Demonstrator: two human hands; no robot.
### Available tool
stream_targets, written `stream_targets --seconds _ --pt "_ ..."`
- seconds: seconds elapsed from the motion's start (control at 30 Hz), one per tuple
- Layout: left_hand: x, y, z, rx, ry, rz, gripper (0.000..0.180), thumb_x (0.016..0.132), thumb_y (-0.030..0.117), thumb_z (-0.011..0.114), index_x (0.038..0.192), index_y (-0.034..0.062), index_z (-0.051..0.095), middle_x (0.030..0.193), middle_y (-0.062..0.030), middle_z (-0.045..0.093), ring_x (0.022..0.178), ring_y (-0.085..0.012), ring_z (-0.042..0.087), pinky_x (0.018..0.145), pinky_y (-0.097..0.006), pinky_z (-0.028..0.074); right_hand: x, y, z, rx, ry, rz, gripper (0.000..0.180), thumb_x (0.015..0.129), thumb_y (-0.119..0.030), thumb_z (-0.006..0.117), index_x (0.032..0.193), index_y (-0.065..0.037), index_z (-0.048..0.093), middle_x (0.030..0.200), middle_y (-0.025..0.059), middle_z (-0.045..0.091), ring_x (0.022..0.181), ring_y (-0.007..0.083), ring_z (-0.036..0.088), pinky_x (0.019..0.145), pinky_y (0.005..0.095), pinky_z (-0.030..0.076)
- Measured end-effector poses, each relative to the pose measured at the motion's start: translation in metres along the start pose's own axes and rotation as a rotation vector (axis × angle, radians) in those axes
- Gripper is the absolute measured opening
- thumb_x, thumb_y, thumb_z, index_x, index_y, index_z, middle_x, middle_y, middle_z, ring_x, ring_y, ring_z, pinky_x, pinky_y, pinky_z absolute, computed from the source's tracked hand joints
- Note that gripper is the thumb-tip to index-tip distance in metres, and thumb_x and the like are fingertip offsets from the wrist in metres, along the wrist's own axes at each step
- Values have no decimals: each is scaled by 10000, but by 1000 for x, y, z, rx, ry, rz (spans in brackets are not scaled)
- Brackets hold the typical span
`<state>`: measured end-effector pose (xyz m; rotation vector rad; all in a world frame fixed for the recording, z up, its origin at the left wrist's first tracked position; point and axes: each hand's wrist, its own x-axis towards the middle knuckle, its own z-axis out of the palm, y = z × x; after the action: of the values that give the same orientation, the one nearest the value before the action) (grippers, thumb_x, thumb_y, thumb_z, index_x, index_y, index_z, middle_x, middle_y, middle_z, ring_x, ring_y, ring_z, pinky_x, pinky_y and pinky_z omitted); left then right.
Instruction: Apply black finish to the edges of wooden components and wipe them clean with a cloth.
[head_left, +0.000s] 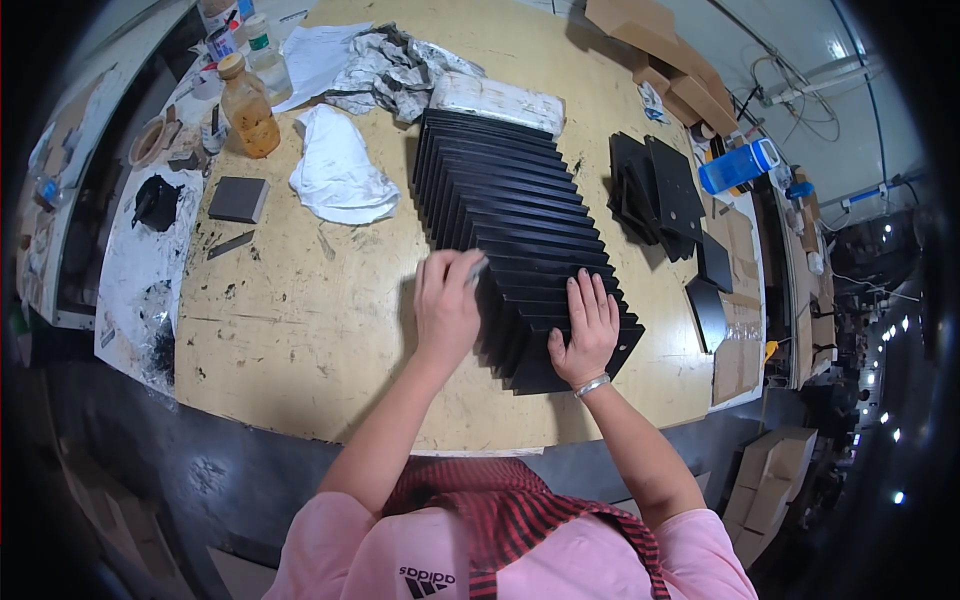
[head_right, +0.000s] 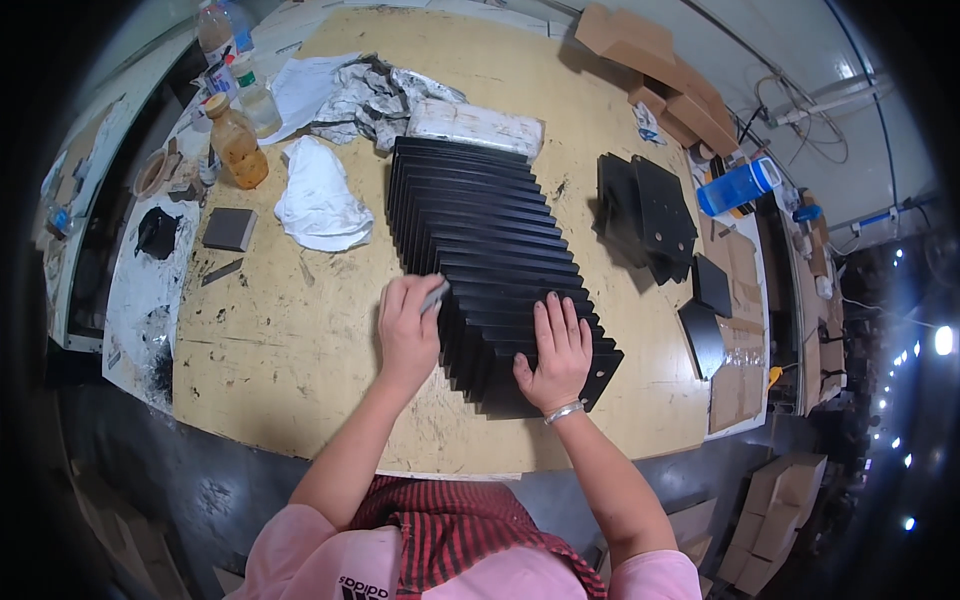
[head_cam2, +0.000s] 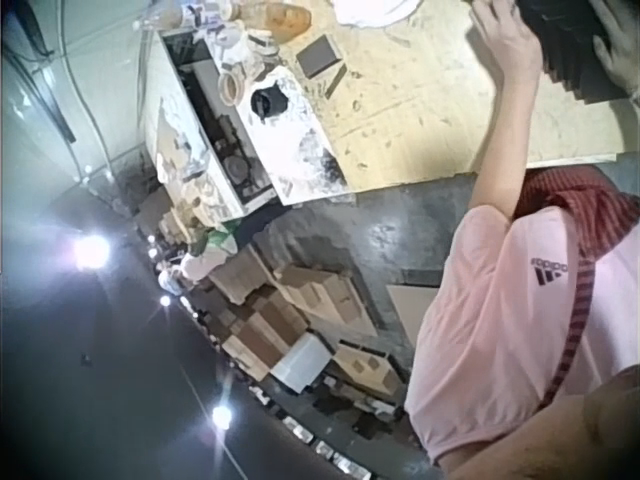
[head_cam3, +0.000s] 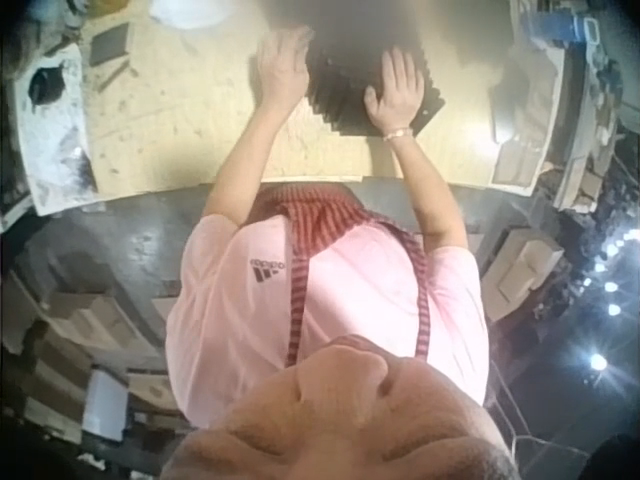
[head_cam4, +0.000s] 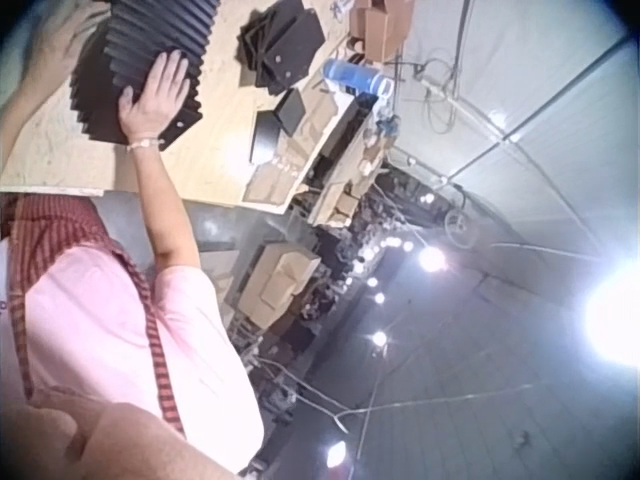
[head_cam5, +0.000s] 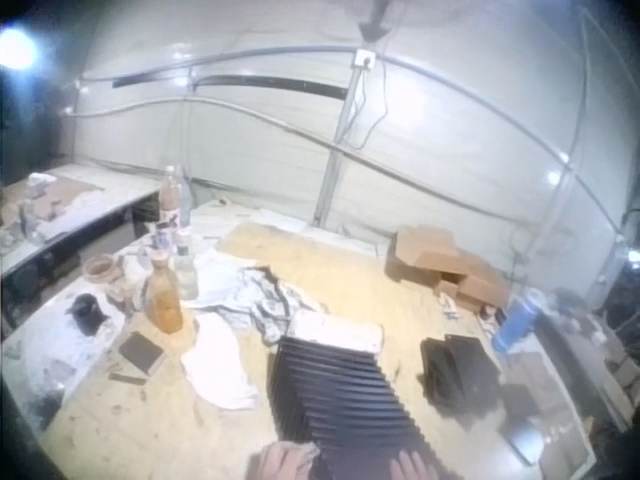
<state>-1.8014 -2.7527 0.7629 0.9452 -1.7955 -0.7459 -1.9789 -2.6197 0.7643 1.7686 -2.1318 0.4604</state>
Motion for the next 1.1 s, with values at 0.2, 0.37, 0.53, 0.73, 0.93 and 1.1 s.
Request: stream_targets --seconds 0.2,0.37,0.53,0.73,0.93,1.1 --pt "-30 -18 -11 115 -101 10 271 806 -32 608 1040 78 687 942 -93 574 908 -301 547 782 -408 457 -2 -1 -2 -24 -24 11 637 927 -481 411 1358 -29 537 1429 166 509 1333 357 466 1066 499 344" --pt "15 -16 1 -9 -22 25 331 764 -74 601 1048 80 679 985 -105 576 929 -314 546 812 -405 462 0 -1 1 -14 -7 7 641 925 -487 408 1357 -32 539 1430 166 510 1332 357 467 1068 498 343" --pt "-34 -36 -13 84 -136 30 289 780 -63 599 1017 80 681 963 -91 580 915 -302 547 787 -392 463 2 -2 -1 -23 -19 17 635 931 -480 399 1356 -30 539 1428 170 510 1329 363 467 1068 499 343" --pt "28 -24 -1 -25 -37 27 322 772 -77 592 1044 80 667 972 -100 598 930 -327 564 821 -407 467 2 -2 -3 -13 -18 20 644 930 -487 385 1356 -29 539 1427 172 509 1335 365 460 1074 499 335" --pt "3 -40 -7 -31 -105 -40 321 766 -71 614 1049 74 660 994 -107 599 954 -325 583 840 -403 471 1 -3 -3 -24 -45 25 656 946 -480 341 1362 -8 527 1422 198 509 1340 387 453 1084 504 323" --pt "41 -34 1 -23 -65 103 340 771 -89 601 1057 86 662 996 -103 590 883 -314 561 795 -395 466 3 -3 -4 -29 -32 18 653 949 -478 337 1347 -2 537 1410 199 519 1328 393 464 1072 507 340"
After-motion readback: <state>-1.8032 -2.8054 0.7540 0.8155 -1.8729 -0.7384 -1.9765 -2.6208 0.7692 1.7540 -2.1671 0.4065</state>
